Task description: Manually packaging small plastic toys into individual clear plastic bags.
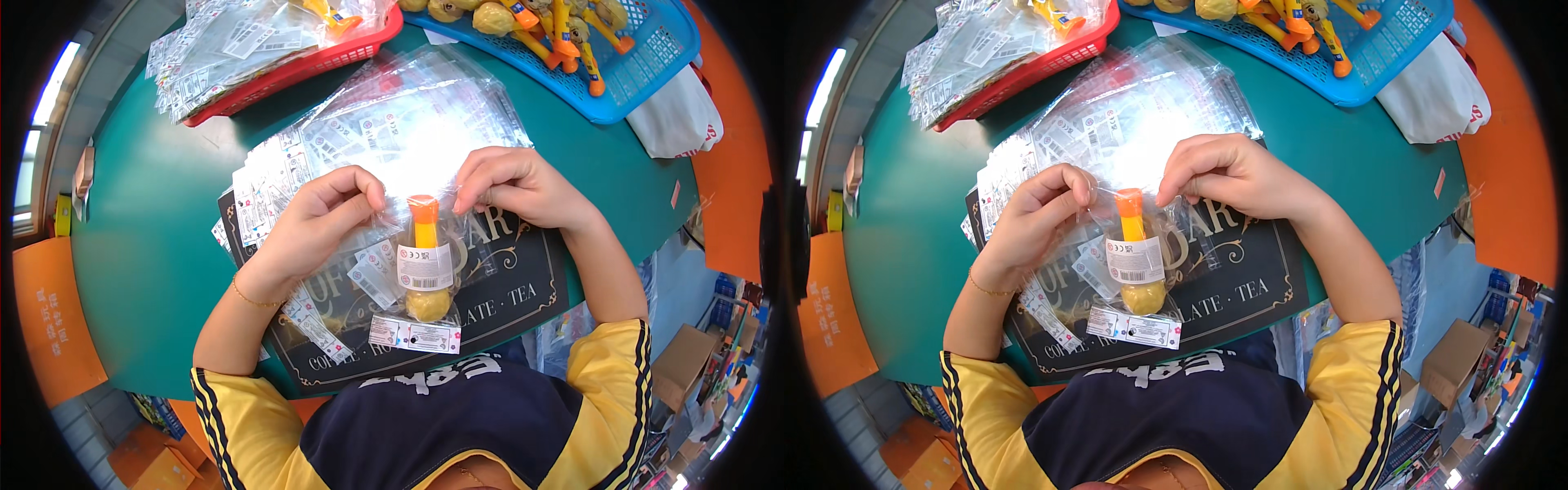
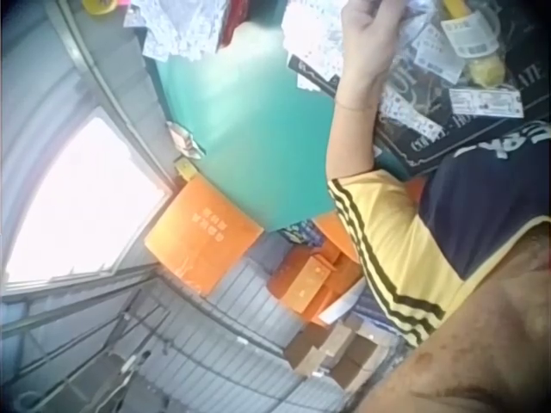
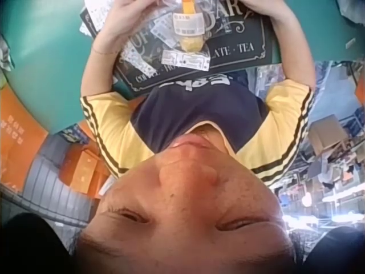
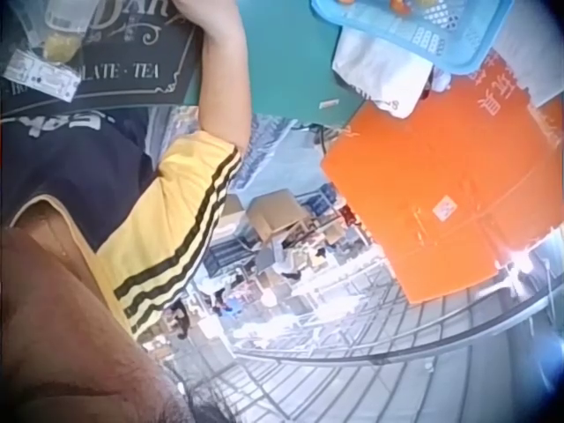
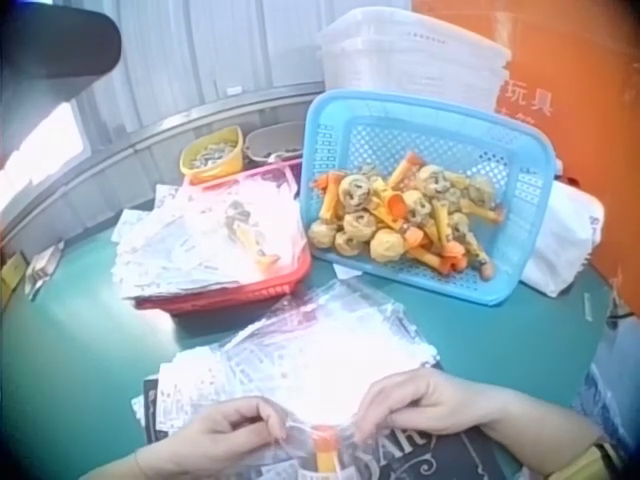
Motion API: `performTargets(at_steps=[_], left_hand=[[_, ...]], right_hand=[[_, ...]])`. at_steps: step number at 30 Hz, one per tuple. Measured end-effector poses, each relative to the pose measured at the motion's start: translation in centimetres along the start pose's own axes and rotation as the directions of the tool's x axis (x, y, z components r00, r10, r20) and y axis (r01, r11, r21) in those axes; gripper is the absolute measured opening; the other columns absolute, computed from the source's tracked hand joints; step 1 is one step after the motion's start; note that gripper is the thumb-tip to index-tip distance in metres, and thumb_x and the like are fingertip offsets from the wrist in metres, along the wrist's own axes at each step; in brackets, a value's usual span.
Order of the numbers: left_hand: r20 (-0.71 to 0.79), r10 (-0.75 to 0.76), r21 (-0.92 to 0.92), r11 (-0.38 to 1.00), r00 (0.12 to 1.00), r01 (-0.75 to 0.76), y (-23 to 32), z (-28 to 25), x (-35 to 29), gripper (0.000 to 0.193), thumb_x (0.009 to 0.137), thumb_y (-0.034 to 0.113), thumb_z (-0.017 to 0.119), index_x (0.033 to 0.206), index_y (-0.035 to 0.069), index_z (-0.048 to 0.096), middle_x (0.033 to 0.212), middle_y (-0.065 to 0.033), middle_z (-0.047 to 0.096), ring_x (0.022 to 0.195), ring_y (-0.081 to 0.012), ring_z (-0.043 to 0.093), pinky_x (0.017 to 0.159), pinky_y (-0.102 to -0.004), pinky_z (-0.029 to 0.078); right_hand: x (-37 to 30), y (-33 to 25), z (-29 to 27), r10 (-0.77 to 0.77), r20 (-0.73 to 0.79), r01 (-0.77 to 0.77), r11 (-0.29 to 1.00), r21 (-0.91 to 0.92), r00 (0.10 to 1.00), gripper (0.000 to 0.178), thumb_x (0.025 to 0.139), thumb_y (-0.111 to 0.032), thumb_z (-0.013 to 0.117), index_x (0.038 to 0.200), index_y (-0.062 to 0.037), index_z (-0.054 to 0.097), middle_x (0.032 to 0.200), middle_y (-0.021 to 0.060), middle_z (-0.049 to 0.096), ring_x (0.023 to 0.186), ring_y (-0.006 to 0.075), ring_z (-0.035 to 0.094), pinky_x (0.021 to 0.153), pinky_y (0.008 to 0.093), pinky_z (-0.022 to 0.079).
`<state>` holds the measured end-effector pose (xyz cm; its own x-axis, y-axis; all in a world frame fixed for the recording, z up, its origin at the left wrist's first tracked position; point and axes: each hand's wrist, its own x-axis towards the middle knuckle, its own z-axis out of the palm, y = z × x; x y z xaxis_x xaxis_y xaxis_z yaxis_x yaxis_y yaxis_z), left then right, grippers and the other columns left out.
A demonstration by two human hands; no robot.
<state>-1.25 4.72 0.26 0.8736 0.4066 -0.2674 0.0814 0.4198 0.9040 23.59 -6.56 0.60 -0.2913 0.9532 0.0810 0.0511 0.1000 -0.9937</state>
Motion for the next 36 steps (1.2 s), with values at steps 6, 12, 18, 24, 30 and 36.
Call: performTargets(at_steps=[6, 12, 18, 24, 30, 36], left_hand=[[-0.031, -0.046, -0.061, 0.997, 0.998, 0.044, 0.1, 0.1, 0.0, 0.007, 0.094, 0.006, 0.049, 0.095, 0.004, 0.055, 0.093, 0.0010, 0.054, 0.085, -0.0051, 0.053, 0.081, -0.0205, 0.045], [-0.069, -0.040, -0.122, 0.992, 0.997, 0.032, -0.4, 0.0, 0.2, 0.010, 0.094, 0.004, 0.045, 0.096, 0.003, 0.055, 0.094, 0.0005, 0.054, 0.089, -0.0065, 0.054, 0.084, -0.0215, 0.046], [-0.128, -0.077, -0.218, 0.975, 0.989, 0.048, 0.5, 0.5, 0.3, 0.010, 0.092, 0.004, 0.047, 0.099, 0.002, 0.055, 0.097, -0.0020, 0.054, 0.094, -0.0082, 0.055, 0.085, -0.0228, 0.046], [-0.146, -0.049, -0.133, 0.991, 0.988, 0.030, 0.0, 1.3, 0.1, 0.025, 0.083, -0.003, 0.060, 0.107, 0.000, 0.052, 0.100, -0.0040, 0.054, 0.095, -0.0090, 0.055, 0.083, -0.0213, 0.047], [-0.116, -0.049, -0.111, 0.993, 0.992, 0.036, 0.5, 1.5, -0.1, 0.046, 0.078, -0.006, 0.065, 0.119, 0.002, 0.045, 0.103, -0.0044, 0.053, 0.095, -0.0088, 0.054, 0.080, -0.0225, 0.048], [-0.222, 0.038, -0.030, 0.999, 0.974, -0.046, 0.5, 2.5, -0.3, 0.062, 0.081, -0.002, 0.065, 0.131, 0.006, 0.030, 0.101, -0.0074, 0.055, 0.090, -0.0117, 0.058, 0.077, -0.0252, 0.050]], right_hand=[[0.0, -0.3, -0.1, 0.013, 0.006, -0.012, 0.996, -0.085, 1.000, 0.018, 0.079, 0.010, 0.055, 0.085, -0.0003, 0.068, 0.088, 0.0075, 0.062, 0.082, 0.0158, 0.058, 0.072, 0.0265, 0.046], [-0.1, -0.3, -0.3, 0.101, 0.032, -0.101, 0.995, 0.013, 0.994, 0.018, 0.088, 0.002, 0.049, 0.096, 0.0018, 0.065, 0.095, 0.0081, 0.059, 0.083, 0.0151, 0.056, 0.074, 0.0265, 0.045], [0.0, -0.6, -0.1, 0.126, -0.008, -0.125, 0.991, 0.048, 0.992, 0.020, 0.092, -0.011, 0.051, 0.097, 0.0032, 0.065, 0.096, 0.0088, 0.059, 0.085, 0.0152, 0.056, 0.077, 0.0269, 0.045], [0.1, -0.4, 0.5, 0.144, -0.091, -0.143, 0.990, 0.015, 0.985, 0.010, 0.085, -0.007, 0.064, 0.088, 0.0020, 0.068, 0.092, 0.0080, 0.062, 0.086, 0.0150, 0.058, 0.077, 0.0256, 0.045], [-0.1, -0.7, 0.6, 0.218, -0.150, -0.199, 0.971, 0.131, 0.964, 0.012, 0.075, 0.002, 0.072, 0.086, 0.0002, 0.069, 0.092, 0.0063, 0.062, 0.085, 0.0122, 0.059, 0.073, 0.0218, 0.047], [-0.1, -1.1, 0.7, 0.212, -0.167, -0.188, 0.971, 0.150, 0.963, 0.014, 0.072, 0.004, 0.073, 0.084, -0.0002, 0.069, 0.091, 0.0055, 0.061, 0.083, 0.0109, 0.059, 0.072, 0.0206, 0.047]])
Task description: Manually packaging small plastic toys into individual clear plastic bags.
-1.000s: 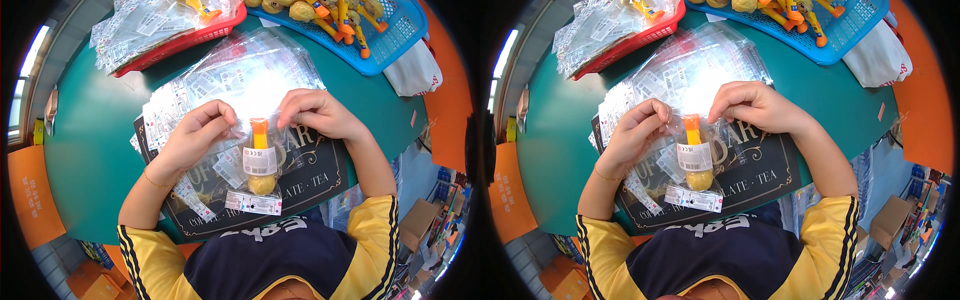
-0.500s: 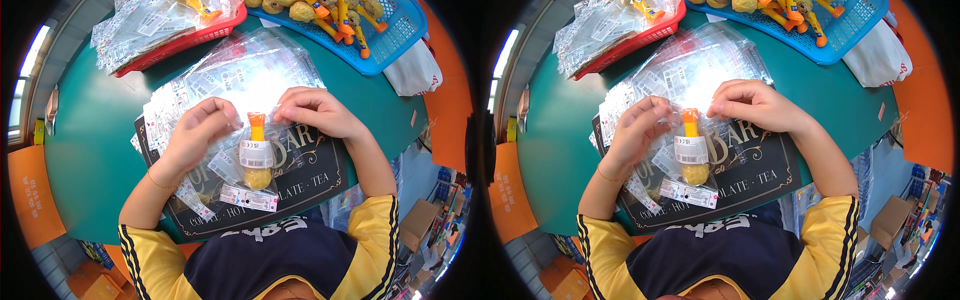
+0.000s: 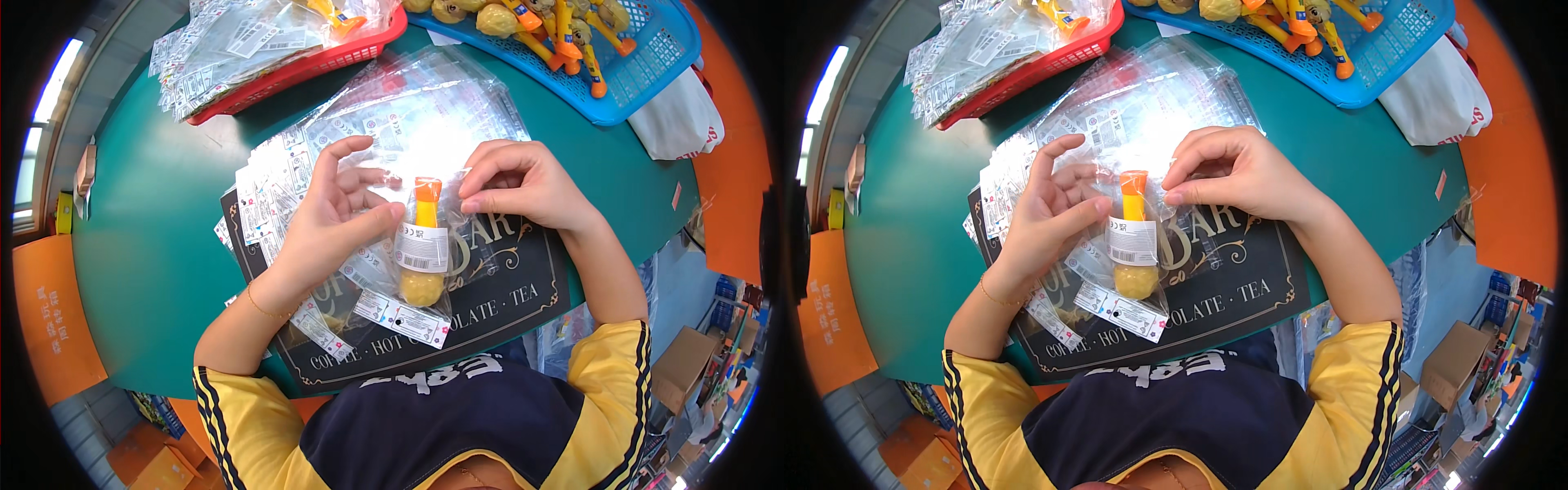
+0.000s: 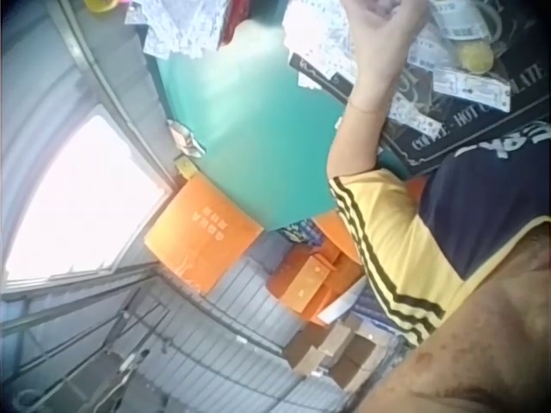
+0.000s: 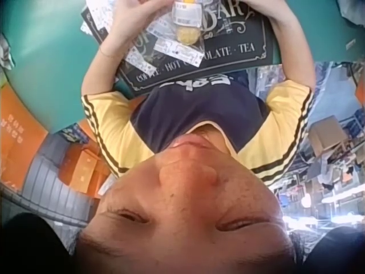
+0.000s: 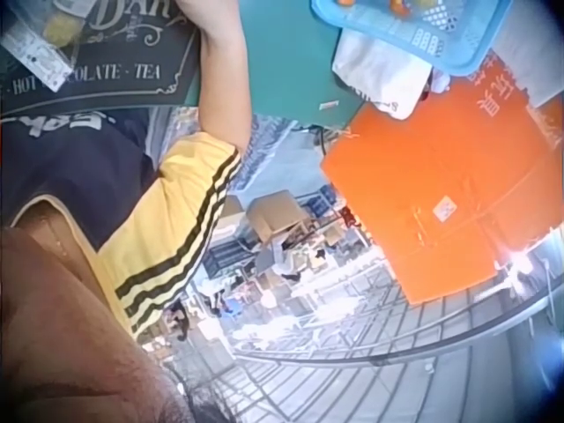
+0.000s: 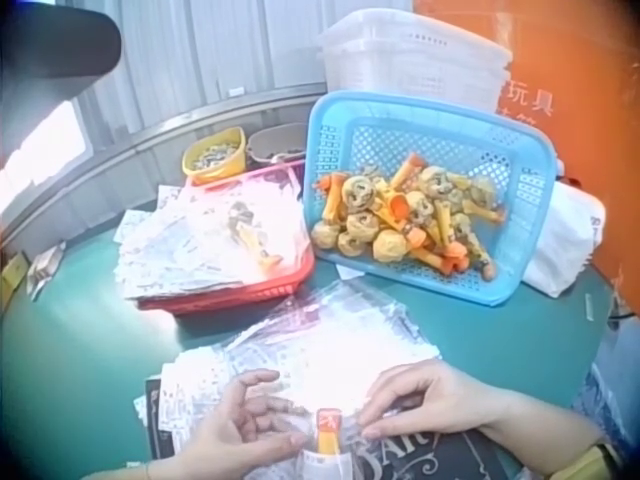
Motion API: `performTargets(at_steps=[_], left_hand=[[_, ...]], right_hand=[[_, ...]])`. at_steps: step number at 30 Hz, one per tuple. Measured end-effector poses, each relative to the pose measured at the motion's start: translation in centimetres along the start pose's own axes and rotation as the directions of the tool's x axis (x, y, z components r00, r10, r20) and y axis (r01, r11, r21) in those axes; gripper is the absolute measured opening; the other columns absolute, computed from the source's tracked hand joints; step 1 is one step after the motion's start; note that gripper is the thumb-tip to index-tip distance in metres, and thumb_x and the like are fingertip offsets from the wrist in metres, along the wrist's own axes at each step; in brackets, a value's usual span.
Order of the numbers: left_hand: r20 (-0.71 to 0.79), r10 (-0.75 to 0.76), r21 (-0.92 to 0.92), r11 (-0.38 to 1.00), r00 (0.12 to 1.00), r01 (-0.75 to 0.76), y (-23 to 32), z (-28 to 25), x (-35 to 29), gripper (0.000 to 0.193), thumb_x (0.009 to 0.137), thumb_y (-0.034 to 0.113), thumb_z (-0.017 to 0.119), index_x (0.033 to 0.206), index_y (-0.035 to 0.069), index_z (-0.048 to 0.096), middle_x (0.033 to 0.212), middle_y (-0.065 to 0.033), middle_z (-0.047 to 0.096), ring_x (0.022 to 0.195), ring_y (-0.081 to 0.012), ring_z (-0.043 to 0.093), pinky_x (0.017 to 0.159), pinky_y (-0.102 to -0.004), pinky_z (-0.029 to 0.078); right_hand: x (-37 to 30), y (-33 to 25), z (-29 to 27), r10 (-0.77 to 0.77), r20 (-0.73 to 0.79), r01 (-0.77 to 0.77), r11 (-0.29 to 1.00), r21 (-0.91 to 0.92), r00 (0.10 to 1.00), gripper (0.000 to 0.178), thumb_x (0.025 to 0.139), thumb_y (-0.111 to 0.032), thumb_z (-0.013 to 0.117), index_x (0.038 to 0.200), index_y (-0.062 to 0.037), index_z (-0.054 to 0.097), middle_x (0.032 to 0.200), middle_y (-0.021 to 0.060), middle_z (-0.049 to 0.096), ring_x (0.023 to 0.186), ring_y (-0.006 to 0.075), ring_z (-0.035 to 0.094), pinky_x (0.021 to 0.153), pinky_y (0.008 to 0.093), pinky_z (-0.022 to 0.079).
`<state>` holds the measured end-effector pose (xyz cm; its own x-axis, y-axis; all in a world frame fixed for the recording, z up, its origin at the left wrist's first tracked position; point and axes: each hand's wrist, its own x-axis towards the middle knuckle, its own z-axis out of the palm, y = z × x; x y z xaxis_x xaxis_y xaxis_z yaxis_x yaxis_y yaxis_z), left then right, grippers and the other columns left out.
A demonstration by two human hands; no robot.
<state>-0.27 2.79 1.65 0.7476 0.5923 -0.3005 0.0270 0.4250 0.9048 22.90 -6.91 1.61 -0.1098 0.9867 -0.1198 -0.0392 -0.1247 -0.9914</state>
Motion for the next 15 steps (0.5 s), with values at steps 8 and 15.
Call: performTargets(at_steps=[8, 15], left_hand=[[-0.027, -0.115, -0.020, 0.993, 0.993, 0.115, 0.1, -0.5, 0.1, 0.053, 0.086, 0.001, 0.060, 0.129, 0.008, 0.029, 0.094, -0.0086, 0.058, 0.087, -0.0131, 0.059, 0.079, -0.0288, 0.050], [0.016, 0.038, -0.194, 0.980, 0.999, -0.034, -1.0, -1.0, 0.4, 0.029, 0.090, 0.001, 0.054, 0.111, 0.009, 0.037, 0.094, -0.0062, 0.056, 0.090, -0.0128, 0.057, 0.086, -0.0317, 0.049]], right_hand=[[-0.1, 0.0, 0.0, 0.017, -0.020, -0.016, 0.999, 0.033, 1.000, 0.013, 0.072, 0.005, 0.073, 0.082, -0.0003, 0.069, 0.091, 0.0055, 0.061, 0.082, 0.0112, 0.059, 0.072, 0.0204, 0.047], [0.0, 0.1, -0.2, 0.055, 0.000, -0.055, 0.997, 0.061, 0.998, 0.012, 0.073, 0.005, 0.072, 0.081, -0.0007, 0.067, 0.088, 0.0046, 0.061, 0.082, 0.0110, 0.059, 0.072, 0.0208, 0.047]])
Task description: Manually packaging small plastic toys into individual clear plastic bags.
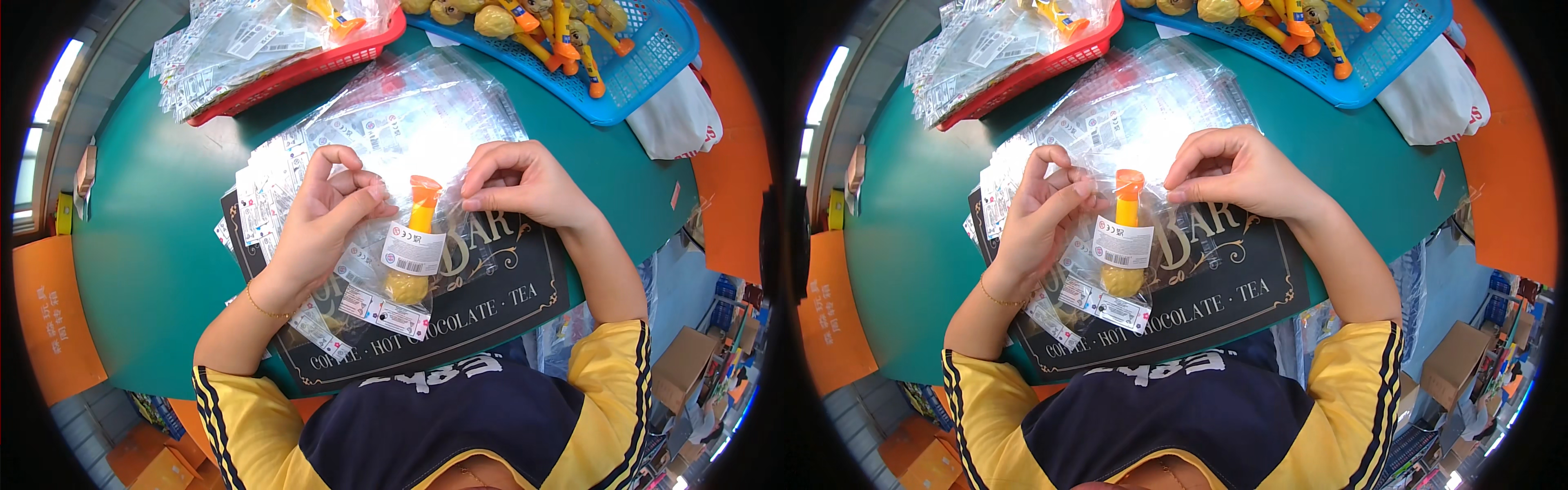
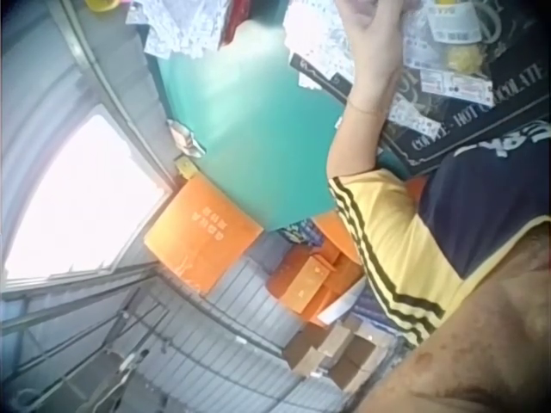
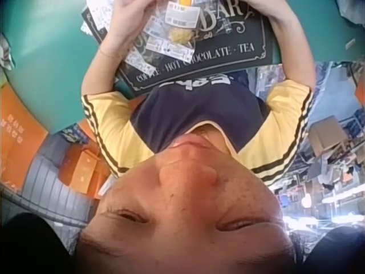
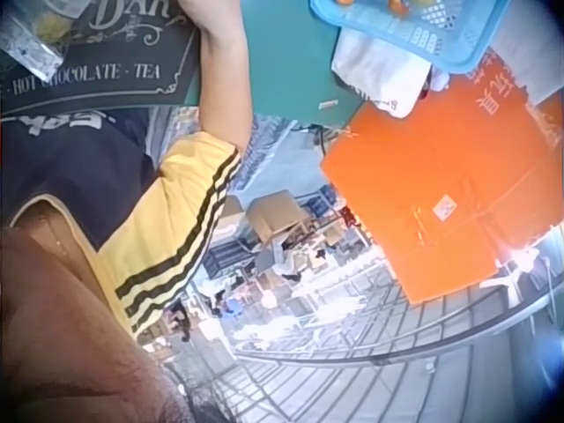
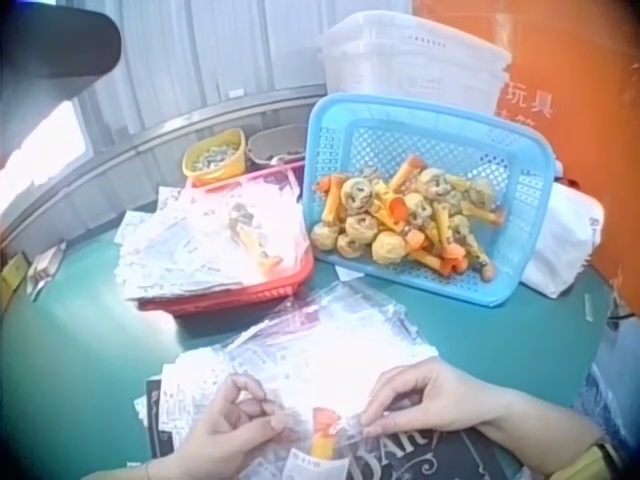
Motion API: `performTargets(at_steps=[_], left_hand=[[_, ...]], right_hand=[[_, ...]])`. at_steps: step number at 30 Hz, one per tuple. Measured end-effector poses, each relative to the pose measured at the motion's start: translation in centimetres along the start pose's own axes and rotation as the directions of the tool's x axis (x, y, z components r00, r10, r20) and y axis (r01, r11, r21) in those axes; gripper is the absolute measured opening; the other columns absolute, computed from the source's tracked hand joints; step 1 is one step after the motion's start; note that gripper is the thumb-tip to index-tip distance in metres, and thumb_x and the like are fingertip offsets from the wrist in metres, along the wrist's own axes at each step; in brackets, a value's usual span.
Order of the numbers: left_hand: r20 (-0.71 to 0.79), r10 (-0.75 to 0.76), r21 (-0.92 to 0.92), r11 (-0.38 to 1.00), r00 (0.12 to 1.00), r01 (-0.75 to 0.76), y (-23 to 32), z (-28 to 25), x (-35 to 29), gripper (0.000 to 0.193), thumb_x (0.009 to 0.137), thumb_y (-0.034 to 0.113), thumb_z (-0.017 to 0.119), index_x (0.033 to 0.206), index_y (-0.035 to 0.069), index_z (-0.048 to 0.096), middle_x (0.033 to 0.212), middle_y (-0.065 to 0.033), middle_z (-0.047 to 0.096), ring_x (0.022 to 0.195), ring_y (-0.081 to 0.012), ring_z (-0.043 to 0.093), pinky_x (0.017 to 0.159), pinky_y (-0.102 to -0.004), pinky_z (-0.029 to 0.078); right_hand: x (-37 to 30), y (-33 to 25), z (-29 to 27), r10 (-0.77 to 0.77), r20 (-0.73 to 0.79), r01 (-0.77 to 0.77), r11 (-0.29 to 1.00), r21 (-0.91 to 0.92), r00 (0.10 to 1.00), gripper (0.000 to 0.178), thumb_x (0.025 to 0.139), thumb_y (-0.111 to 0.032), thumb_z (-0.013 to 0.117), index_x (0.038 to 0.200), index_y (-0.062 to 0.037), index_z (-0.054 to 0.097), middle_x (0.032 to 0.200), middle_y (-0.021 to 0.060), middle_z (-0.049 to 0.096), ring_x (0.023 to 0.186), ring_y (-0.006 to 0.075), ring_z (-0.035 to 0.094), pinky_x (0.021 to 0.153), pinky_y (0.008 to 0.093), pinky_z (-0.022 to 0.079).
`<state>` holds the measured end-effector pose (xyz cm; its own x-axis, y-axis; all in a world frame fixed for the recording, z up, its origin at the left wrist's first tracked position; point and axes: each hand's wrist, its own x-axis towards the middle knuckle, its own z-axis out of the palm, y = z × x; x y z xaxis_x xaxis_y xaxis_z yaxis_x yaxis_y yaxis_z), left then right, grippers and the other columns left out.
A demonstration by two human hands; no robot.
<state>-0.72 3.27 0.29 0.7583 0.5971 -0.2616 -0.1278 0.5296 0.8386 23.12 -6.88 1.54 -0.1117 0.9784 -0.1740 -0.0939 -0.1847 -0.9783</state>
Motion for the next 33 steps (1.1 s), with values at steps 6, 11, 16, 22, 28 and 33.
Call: performTargets(at_steps=[6, 11, 16, 22, 28, 33], left_hand=[[0.009, 0.011, 0.049, 0.999, 1.000, -0.011, 0.4, 0.8, -0.3, 0.025, 0.090, 0.000, 0.053, 0.108, 0.009, 0.037, 0.095, -0.0051, 0.054, 0.092, -0.0114, 0.054, 0.087, -0.0309, 0.048], [0.021, 0.072, 0.152, 0.986, 0.997, -0.074, -0.4, 1.7, -0.5, 0.028, 0.090, 0.000, 0.054, 0.111, 0.007, 0.037, 0.096, -0.0061, 0.054, 0.092, -0.0100, 0.053, 0.083, -0.0271, 0.046], [0.084, 0.144, 0.169, 0.973, 0.986, -0.157, -0.4, 2.3, -1.0, 0.033, 0.089, -0.002, 0.055, 0.114, 0.005, 0.035, 0.097, -0.0082, 0.053, 0.093, -0.0101, 0.052, 0.078, -0.0241, 0.045], [0.132, 0.205, 0.201, 0.953, 0.970, -0.228, -0.8, 2.4, -1.1, 0.032, 0.089, -0.002, 0.055, 0.114, 0.004, 0.035, 0.099, -0.0091, 0.053, 0.091, -0.0101, 0.053, 0.075, -0.0230, 0.047], [0.121, 0.183, 0.140, 0.970, 0.976, -0.199, -0.9, 2.5, -1.2, 0.030, 0.090, -0.002, 0.053, 0.114, 0.004, 0.036, 0.099, -0.0084, 0.053, 0.091, -0.0101, 0.054, 0.074, -0.0228, 0.047], [0.114, 0.177, 0.164, 0.967, 0.978, -0.194, -1.0, 2.3, -1.0, 0.033, 0.089, -0.001, 0.055, 0.116, 0.003, 0.037, 0.101, -0.0082, 0.053, 0.091, -0.0098, 0.054, 0.074, -0.0219, 0.047]], right_hand=[[-0.2, 0.5, -0.7, -0.083, 0.154, 0.095, 0.993, -0.073, 0.985, 0.019, 0.071, 0.003, 0.074, 0.085, -0.0031, 0.062, 0.100, 0.0057, 0.057, 0.095, 0.0148, 0.056, 0.082, 0.0252, 0.046], [-0.1, -0.9, 0.8, -0.124, -0.051, 0.127, 0.990, 0.055, 0.991, 0.058, 0.072, -0.011, 0.075, 0.123, -0.0071, 0.046, 0.127, 0.0095, 0.047, 0.117, 0.0208, 0.049, 0.098, 0.0364, 0.038], [0.7, -1.7, 2.7, 0.013, -0.001, -0.013, 1.000, 0.023, 1.000, 0.051, 0.082, -0.009, 0.068, 0.127, -0.0048, 0.043, 0.115, 0.0079, 0.056, 0.109, 0.0158, 0.053, 0.094, 0.0295, 0.044], [0.5, -1.0, 3.0, 0.029, -0.041, -0.031, 0.998, -0.050, 0.999, 0.041, 0.081, -0.009, 0.070, 0.118, -0.0029, 0.053, 0.102, 0.0028, 0.057, 0.096, 0.0099, 0.056, 0.087, 0.0247, 0.046], [0.3, -0.6, 3.6, -0.141, -0.090, 0.113, 0.957, -0.267, 0.986, 0.027, 0.083, -0.011, 0.069, 0.106, -0.0006, 0.061, 0.090, -0.0004, 0.055, 0.081, 0.0041, 0.050, 0.067, 0.0199, 0.043], [0.4, 0.2, 3.7, -0.151, -0.113, 0.118, 0.960, -0.255, 0.982, 0.025, 0.084, -0.013, 0.068, 0.105, -0.0008, 0.061, 0.087, -0.0016, 0.053, 0.077, 0.0025, 0.049, 0.062, 0.0177, 0.040]])
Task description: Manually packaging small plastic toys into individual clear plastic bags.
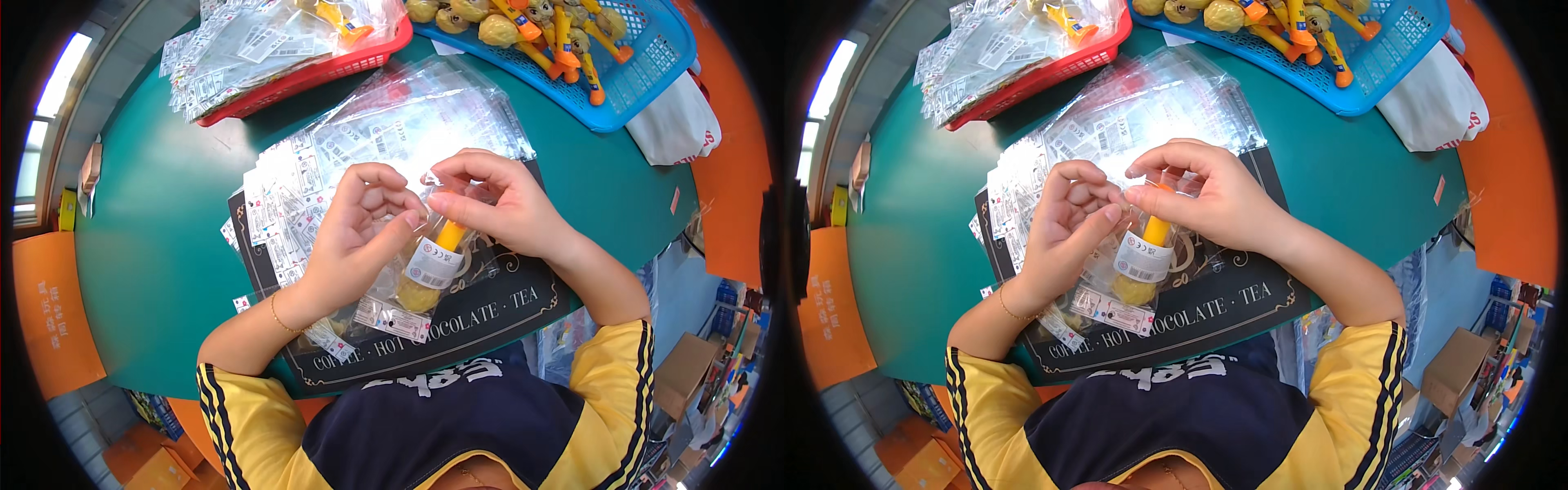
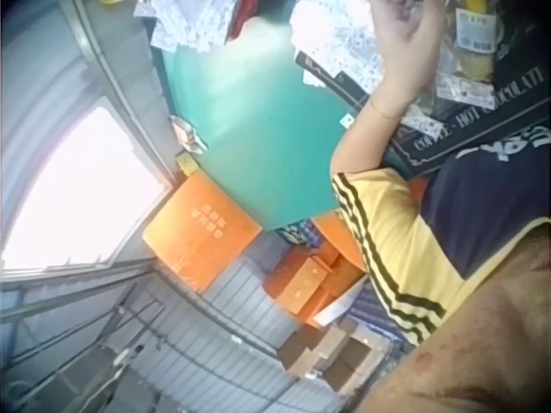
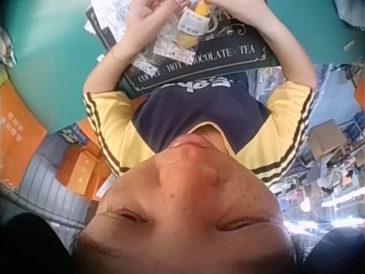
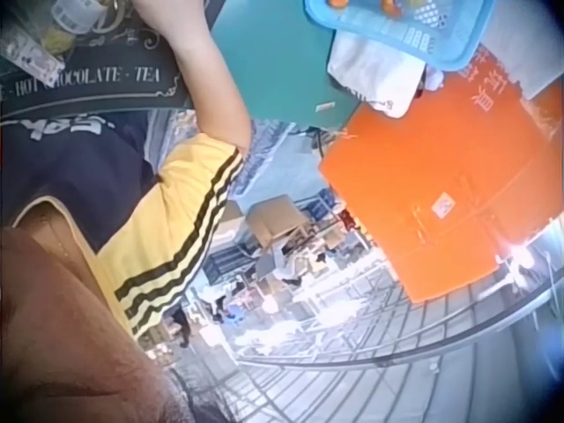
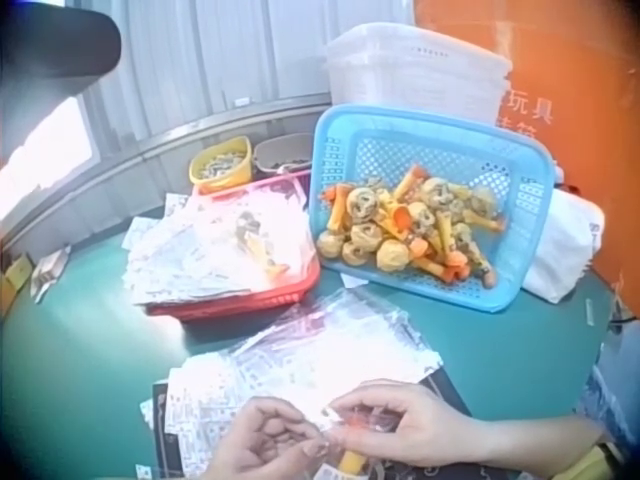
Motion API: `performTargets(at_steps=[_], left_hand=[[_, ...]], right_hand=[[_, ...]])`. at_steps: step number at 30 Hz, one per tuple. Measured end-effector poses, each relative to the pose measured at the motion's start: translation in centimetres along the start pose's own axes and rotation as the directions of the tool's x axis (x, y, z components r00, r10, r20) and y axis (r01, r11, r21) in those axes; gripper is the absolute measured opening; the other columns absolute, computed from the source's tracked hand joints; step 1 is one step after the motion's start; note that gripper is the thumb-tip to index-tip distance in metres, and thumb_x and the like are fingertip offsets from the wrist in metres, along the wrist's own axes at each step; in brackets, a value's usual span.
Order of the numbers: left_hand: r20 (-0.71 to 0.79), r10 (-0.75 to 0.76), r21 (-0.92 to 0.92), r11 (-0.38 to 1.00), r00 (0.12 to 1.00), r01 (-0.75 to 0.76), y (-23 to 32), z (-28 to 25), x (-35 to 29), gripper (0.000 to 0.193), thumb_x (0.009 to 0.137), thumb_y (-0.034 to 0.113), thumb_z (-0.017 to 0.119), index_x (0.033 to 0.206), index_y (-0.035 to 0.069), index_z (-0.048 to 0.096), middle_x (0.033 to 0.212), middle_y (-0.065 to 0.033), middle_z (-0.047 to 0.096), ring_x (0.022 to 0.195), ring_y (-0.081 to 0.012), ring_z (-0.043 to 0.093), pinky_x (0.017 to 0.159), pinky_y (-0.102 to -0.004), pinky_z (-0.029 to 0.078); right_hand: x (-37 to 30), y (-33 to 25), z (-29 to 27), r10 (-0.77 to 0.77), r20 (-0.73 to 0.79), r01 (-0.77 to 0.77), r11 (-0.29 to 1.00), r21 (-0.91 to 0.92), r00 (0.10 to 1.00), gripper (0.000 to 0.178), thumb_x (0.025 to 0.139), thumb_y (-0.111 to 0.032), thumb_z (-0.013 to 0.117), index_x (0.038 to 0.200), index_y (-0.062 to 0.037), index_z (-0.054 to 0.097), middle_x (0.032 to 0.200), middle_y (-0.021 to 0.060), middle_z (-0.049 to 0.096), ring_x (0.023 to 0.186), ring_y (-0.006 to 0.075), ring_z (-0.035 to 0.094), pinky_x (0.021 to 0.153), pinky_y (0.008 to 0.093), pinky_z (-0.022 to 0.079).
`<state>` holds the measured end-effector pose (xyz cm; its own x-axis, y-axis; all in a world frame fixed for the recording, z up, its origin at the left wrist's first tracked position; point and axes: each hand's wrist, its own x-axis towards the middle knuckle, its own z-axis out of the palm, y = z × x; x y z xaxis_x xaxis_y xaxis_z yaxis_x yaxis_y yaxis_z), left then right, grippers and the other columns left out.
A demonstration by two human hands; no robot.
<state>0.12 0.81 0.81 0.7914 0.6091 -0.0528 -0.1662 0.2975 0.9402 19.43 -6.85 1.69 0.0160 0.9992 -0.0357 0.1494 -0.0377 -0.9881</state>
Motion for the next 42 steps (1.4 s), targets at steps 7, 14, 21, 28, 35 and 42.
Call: performTargets(at_steps=[7, 14, 21, 28, 35, 42], left_hand=[[0.035, -0.223, 0.157, 0.964, 0.974, 0.215, 0.8, 0.0, 0.0, 0.031, 0.087, -0.001, 0.059, 0.116, -0.001, 0.049, 0.096, -0.0045, 0.058, 0.091, -0.0091, 0.056, 0.081, -0.0224, 0.047], [0.038, -0.256, 0.063, 0.965, 0.966, 0.253, 0.9, 0.1, -0.1, 0.022, 0.088, 0.005, 0.061, 0.108, -0.004, 0.058, 0.097, -0.0034, 0.060, 0.090, -0.0065, 0.055, 0.079, -0.0207, 0.046], [0.064, -0.175, 0.172, 0.972, 0.983, 0.162, 0.7, 0.4, 0.2, 0.022, 0.090, 0.009, 0.060, 0.110, -0.002, 0.058, 0.096, -0.0030, 0.060, 0.086, -0.0057, 0.054, 0.075, -0.0191, 0.044], [0.031, -0.094, 0.121, 0.989, 0.995, 0.090, -0.2, 0.3, -0.3, 0.018, 0.092, 0.015, 0.059, 0.099, -0.002, 0.059, 0.088, -0.0039, 0.064, 0.081, -0.0069, 0.058, 0.073, -0.0210, 0.048], [0.011, -0.244, 0.185, 0.954, 0.970, 0.238, 0.5, -0.4, 0.1, 0.020, 0.093, 0.012, 0.057, 0.107, -0.002, 0.059, 0.090, -0.0051, 0.064, 0.083, -0.0068, 0.059, 0.075, -0.0212, 0.049], [-0.001, -0.114, 0.272, 0.956, 0.993, 0.110, 1.4, -1.1, 0.4, 0.026, 0.090, 0.008, 0.059, 0.115, 0.000, 0.057, 0.100, -0.0054, 0.062, 0.087, -0.0084, 0.059, 0.078, -0.0220, 0.049]], right_hand=[[-0.1, -0.2, 0.2, 0.165, -0.009, -0.163, 0.978, 0.134, 0.986, 0.018, 0.086, -0.016, 0.066, 0.095, -0.0023, 0.058, 0.081, -0.0033, 0.054, 0.069, 0.0013, 0.050, 0.059, 0.0165, 0.040], [-0.1, 0.1, 0.0, 0.236, -0.019, -0.223, 0.940, 0.257, 0.972, 0.013, 0.088, -0.015, 0.065, 0.091, -0.0036, 0.059, 0.080, -0.0033, 0.055, 0.069, 0.0012, 0.049, 0.058, 0.0168, 0.040], [-0.3, -0.4, 0.6, 0.114, -0.072, -0.096, 0.973, 0.211, 0.991, 0.011, 0.088, -0.014, 0.064, 0.089, -0.0038, 0.060, 0.082, -0.0025, 0.057, 0.071, 0.0015, 0.051, 0.060, 0.0170, 0.041], [-0.6, 0.3, 1.3, 0.086, 0.046, -0.097, 0.932, 0.350, 0.995, 0.018, 0.086, -0.013, 0.066, 0.098, -0.0032, 0.056, 0.087, -0.0005, 0.058, 0.081, 0.0036, 0.055, 0.067, 0.0186, 0.044], [-1.6, -0.1, -1.0, 0.241, 0.153, -0.262, 0.956, 0.135, 0.958, 0.035, 0.081, -0.009, 0.071, 0.110, -0.0006, 0.054, 0.097, 0.0035, 0.061, 0.089, 0.0072, 0.057, 0.075, 0.0216, 0.046], [-8.1, 0.9, -12.4, 0.419, -0.191, -0.428, 0.904, -0.007, 0.888, 0.041, 0.080, -0.011, 0.068, 0.118, -0.0054, 0.053, 0.091, -0.0017, 0.060, 0.088, 0.0063, 0.057, 0.076, 0.0208, 0.044]])
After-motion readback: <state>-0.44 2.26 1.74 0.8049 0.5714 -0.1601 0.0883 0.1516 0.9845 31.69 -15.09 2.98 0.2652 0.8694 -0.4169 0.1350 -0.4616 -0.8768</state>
